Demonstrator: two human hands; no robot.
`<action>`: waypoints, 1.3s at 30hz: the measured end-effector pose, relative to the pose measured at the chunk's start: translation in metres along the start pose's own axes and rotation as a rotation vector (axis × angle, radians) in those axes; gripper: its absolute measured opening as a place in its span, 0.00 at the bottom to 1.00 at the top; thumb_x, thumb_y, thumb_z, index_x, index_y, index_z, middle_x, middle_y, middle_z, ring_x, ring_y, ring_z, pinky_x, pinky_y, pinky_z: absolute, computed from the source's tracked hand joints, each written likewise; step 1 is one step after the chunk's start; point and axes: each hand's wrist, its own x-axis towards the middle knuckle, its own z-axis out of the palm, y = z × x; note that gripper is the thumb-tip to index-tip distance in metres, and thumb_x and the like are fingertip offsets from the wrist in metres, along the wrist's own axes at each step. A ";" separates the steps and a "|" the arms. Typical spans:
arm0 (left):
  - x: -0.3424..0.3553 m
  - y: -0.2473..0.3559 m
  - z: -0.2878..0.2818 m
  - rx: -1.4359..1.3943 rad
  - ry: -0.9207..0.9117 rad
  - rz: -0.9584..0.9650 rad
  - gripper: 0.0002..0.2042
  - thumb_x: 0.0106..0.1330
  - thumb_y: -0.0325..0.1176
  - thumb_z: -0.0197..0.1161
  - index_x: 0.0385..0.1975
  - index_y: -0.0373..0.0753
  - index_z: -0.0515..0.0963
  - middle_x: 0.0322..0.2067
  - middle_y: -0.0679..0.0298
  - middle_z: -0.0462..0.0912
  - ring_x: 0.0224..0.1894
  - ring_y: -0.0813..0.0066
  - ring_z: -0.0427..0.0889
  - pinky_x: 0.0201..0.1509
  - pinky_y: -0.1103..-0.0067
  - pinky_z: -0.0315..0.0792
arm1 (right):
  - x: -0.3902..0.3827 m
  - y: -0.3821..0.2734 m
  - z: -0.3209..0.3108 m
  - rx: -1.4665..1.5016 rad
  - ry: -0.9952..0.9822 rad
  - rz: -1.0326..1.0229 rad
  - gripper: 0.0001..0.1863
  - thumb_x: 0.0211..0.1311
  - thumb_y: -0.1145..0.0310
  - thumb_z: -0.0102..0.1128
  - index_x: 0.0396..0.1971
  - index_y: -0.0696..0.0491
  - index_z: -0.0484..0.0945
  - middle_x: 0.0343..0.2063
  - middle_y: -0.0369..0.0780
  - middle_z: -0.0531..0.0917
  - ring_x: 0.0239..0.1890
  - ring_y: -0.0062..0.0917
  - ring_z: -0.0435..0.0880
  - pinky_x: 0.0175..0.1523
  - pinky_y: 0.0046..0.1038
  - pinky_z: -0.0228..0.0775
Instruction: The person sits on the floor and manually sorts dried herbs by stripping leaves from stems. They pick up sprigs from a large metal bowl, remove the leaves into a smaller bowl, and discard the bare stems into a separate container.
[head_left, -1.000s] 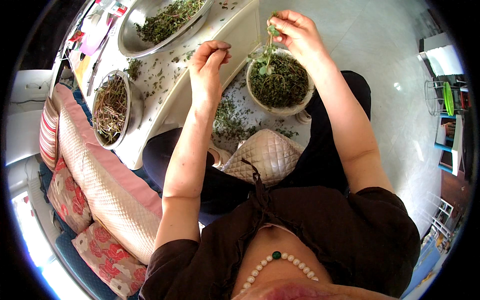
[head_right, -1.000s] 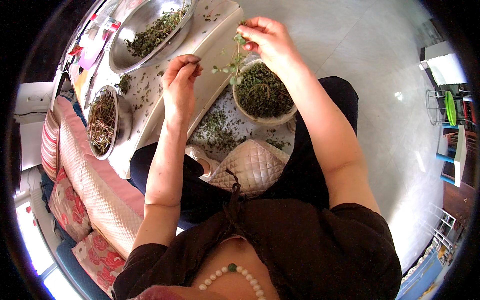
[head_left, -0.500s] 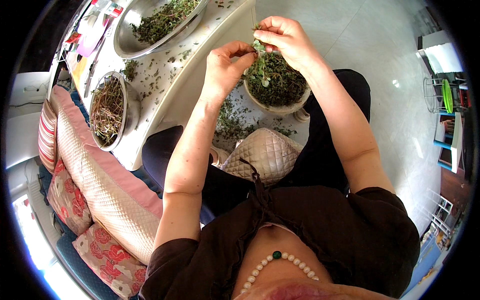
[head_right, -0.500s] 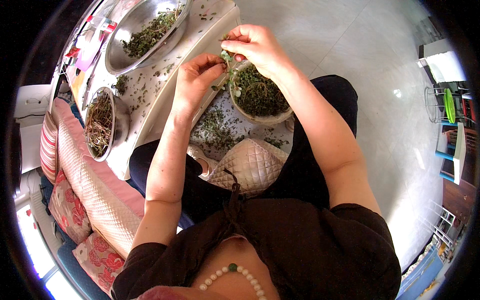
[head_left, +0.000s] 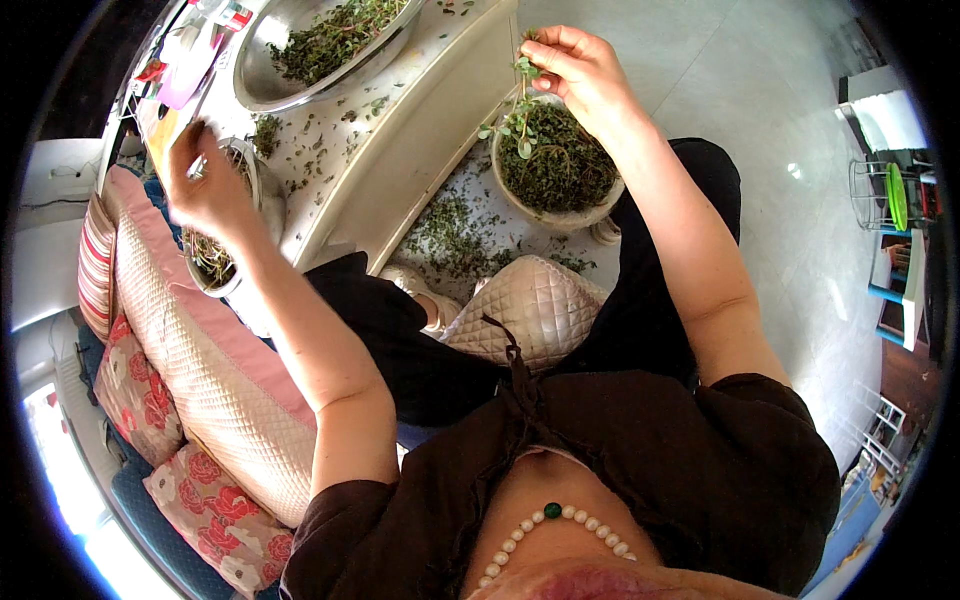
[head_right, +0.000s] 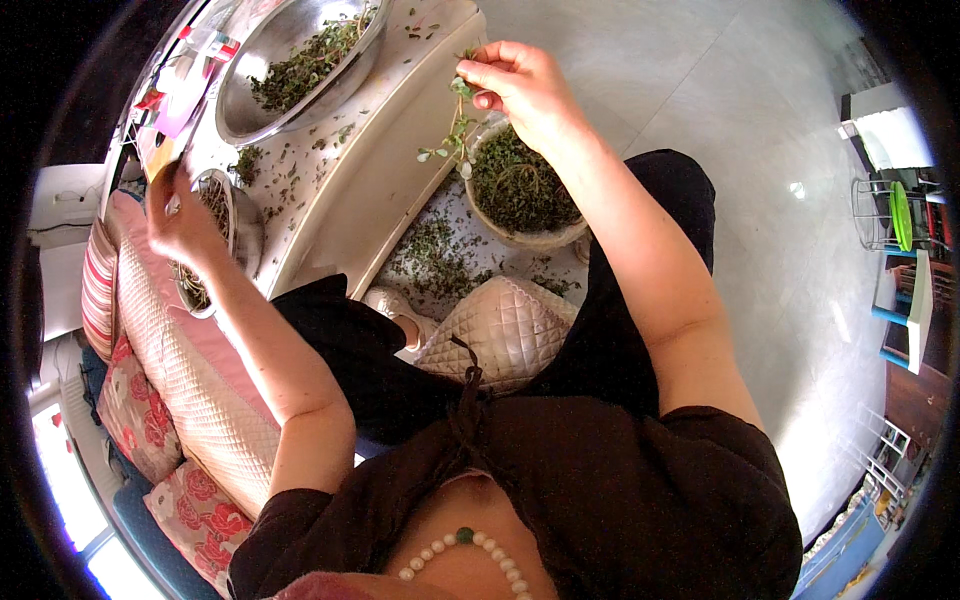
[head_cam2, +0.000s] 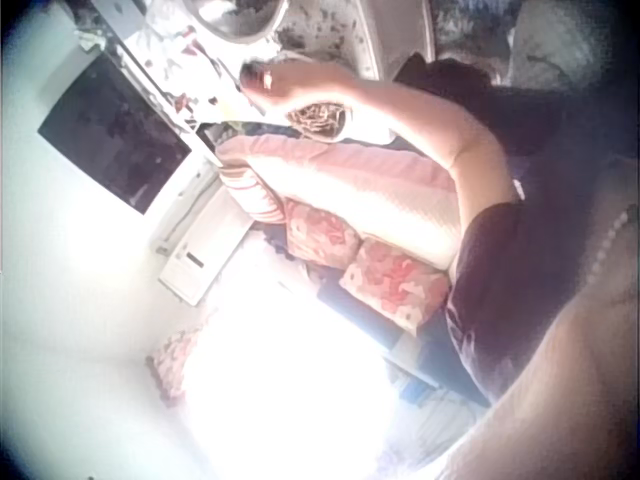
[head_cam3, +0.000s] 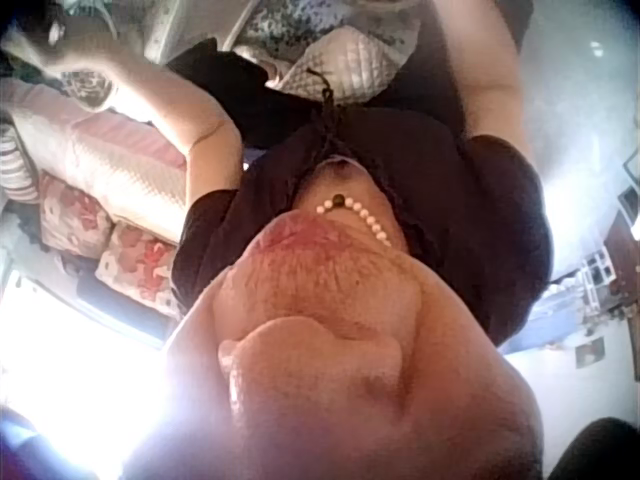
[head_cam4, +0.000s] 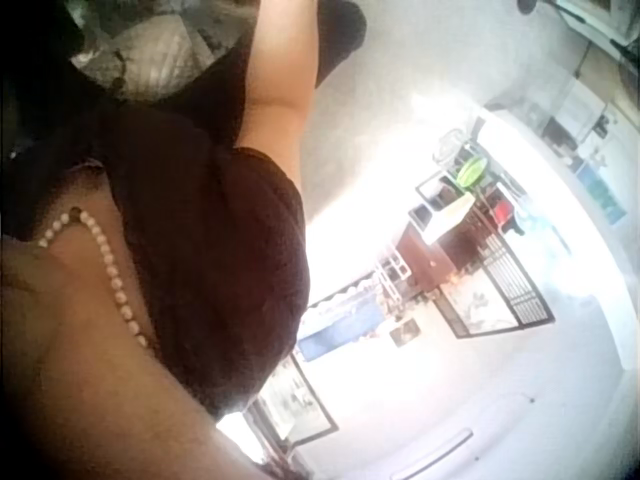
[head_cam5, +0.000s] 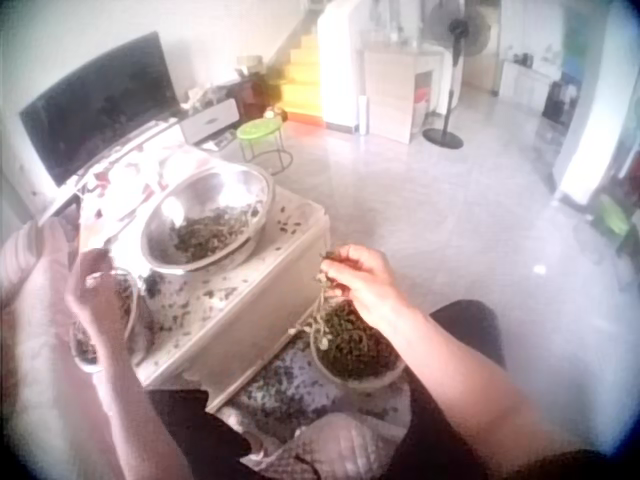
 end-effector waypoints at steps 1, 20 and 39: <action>0.013 -0.014 -0.031 0.114 0.063 -0.033 0.06 0.55 0.23 0.62 0.32 0.35 0.82 0.28 0.63 0.84 0.29 0.76 0.81 0.36 0.79 0.75 | 0.000 -0.001 0.011 0.006 -0.031 0.003 0.07 0.58 0.74 0.61 0.35 0.59 0.77 0.27 0.36 0.79 0.27 0.15 0.76 0.30 0.16 0.72; -0.113 0.088 0.058 -0.778 -1.048 -0.670 0.08 0.58 0.28 0.60 0.35 0.31 0.78 0.27 0.67 0.80 0.30 0.84 0.75 0.36 0.85 0.70 | -0.005 0.019 0.036 -0.142 -0.122 -0.068 0.07 0.57 0.73 0.62 0.35 0.58 0.78 0.28 0.36 0.82 0.29 0.15 0.79 0.31 0.17 0.71; -0.120 0.093 0.066 -0.878 -0.707 -0.753 0.04 0.51 0.20 0.56 0.26 0.32 0.76 0.21 0.70 0.76 0.23 0.87 0.70 0.28 0.88 0.64 | -0.001 0.018 0.028 -0.056 -0.084 -0.130 0.06 0.57 0.73 0.61 0.35 0.57 0.77 0.28 0.36 0.81 0.29 0.16 0.79 0.32 0.18 0.73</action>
